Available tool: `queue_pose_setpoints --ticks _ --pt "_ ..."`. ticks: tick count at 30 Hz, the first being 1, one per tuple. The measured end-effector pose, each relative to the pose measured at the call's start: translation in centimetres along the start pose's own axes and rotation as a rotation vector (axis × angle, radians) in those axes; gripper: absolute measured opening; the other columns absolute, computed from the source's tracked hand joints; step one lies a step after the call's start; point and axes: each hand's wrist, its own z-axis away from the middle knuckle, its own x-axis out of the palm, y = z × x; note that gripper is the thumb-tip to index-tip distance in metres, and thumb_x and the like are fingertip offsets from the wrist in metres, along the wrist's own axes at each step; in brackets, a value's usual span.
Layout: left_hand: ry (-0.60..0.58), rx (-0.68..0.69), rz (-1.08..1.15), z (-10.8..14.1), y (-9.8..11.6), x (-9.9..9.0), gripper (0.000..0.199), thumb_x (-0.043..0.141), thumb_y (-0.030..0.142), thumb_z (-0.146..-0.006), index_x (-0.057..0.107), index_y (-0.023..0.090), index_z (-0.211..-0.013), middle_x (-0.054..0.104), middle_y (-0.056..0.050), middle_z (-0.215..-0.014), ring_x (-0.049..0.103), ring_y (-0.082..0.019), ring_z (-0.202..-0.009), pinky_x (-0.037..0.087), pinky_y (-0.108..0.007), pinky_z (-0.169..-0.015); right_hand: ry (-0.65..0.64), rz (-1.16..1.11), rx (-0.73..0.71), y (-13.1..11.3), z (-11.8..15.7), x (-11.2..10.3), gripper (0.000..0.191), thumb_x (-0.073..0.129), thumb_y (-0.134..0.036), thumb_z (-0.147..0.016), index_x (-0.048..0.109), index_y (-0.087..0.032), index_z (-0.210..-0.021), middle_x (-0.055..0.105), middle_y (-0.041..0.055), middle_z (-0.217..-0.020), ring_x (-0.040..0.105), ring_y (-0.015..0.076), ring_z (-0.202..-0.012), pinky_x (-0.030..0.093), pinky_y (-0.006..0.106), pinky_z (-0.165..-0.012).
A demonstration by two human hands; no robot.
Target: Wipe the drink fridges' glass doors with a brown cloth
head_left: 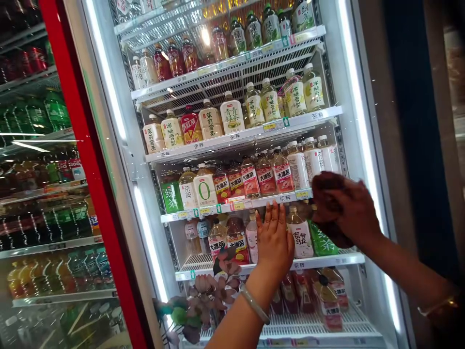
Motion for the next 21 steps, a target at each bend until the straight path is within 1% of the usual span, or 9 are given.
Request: queue_pose_setpoints --ticks 2,3,7,9,10,14,16,19,21 --pt "-0.010 -0.002 0.010 -0.7 0.7 0.1 0.079 0.051 0.020 -0.097 0.016 0.014 -0.168 0.026 -0.014 -0.172 0.016 -0.029 -0.163 0.029 -0.065 -0.129 0.091 0.055 0.169 0.5 0.2 0.1 0.044 0.066 -0.021 -0.084 0.067 -0.019 -0.128 0.048 0.0212 -0.149 0.048 0.0448 -0.139 0.047 0.067 -0.112" --pt "-0.015 0.006 0.017 -1.1 1.1 0.2 0.078 0.051 0.021 -0.098 0.017 0.014 -0.168 0.025 -0.014 -0.173 0.016 -0.029 -0.163 0.029 -0.064 -0.130 0.097 0.067 0.161 0.2 0.4 0.3 0.047 0.066 -0.022 -0.083 0.066 -0.018 -0.129 0.047 0.0221 -0.149 0.047 0.0458 -0.140 0.048 0.068 -0.111" --pt "-0.025 0.088 0.047 -2.6 2.8 0.4 0.078 0.048 0.024 -0.099 0.013 0.011 -0.168 0.019 -0.011 -0.175 0.010 -0.026 -0.165 0.025 -0.060 -0.133 -0.124 -0.066 -0.309 0.0 0.9 0.2 0.039 0.060 -0.021 -0.088 0.069 -0.027 -0.125 0.053 0.0097 -0.150 0.047 0.0322 -0.145 0.040 0.057 -0.125" --pt "-0.028 0.137 0.053 -3.2 3.3 0.4 0.079 0.046 0.025 -0.100 0.009 0.010 -0.168 0.018 -0.010 -0.176 0.007 -0.025 -0.165 0.022 -0.060 -0.133 -0.178 -0.091 -0.409 1.5 0.5 -0.3 0.036 0.059 -0.022 -0.091 0.069 -0.030 -0.125 0.055 0.0071 -0.150 0.049 0.0280 -0.145 0.036 0.053 -0.128" --pt "-0.032 0.158 0.054 -3.5 3.5 0.4 0.079 0.046 0.026 -0.100 0.009 0.011 -0.168 0.018 -0.009 -0.176 0.007 -0.025 -0.165 0.022 -0.061 -0.134 -0.155 -0.069 -0.343 2.5 0.2 -0.7 0.035 0.059 -0.025 -0.091 0.069 -0.029 -0.125 0.054 0.0089 -0.149 0.050 0.0287 -0.143 0.037 0.052 -0.126" --pt "-0.044 0.201 0.071 -4.9 4.4 0.3 0.075 0.041 0.028 -0.103 0.009 0.014 -0.169 0.018 -0.008 -0.176 0.005 -0.022 -0.165 0.019 -0.060 -0.134 0.041 0.111 0.152 5.1 -0.3 -1.5 0.044 0.063 -0.037 -0.087 0.066 -0.022 -0.128 0.049 0.0173 -0.147 0.049 0.0378 -0.139 0.043 0.056 -0.119" --pt "-0.047 0.215 0.083 -5.3 5.1 0.4 0.073 0.039 0.031 -0.104 0.009 0.013 -0.169 0.015 -0.008 -0.176 0.002 -0.022 -0.165 0.018 -0.057 -0.135 -0.016 0.109 0.023 5.1 0.0 -1.5 0.047 0.062 -0.030 -0.086 0.065 -0.023 -0.132 0.047 0.0172 -0.149 0.047 0.0385 -0.142 0.039 0.059 -0.123" --pt "-0.072 0.244 0.092 -5.4 6.1 0.5 0.074 0.037 0.033 -0.105 0.009 0.006 -0.168 0.012 -0.011 -0.177 -0.003 -0.023 -0.165 0.017 -0.053 -0.136 -0.197 0.001 -0.418 5.7 0.3 -1.7 0.045 0.060 -0.024 -0.088 0.065 -0.028 -0.132 0.049 0.0120 -0.152 0.046 0.0324 -0.146 0.035 0.055 -0.128" --pt "-0.101 0.268 0.099 -5.3 6.6 0.4 0.074 0.037 0.034 -0.105 0.009 0.004 -0.167 0.012 -0.012 -0.177 -0.002 -0.023 -0.165 0.016 -0.051 -0.136 -0.202 -0.014 -0.456 6.8 0.0 -1.9 0.038 0.057 -0.027 -0.089 0.067 -0.026 -0.126 0.051 0.0118 -0.150 0.047 0.0325 -0.146 0.033 0.057 -0.129"
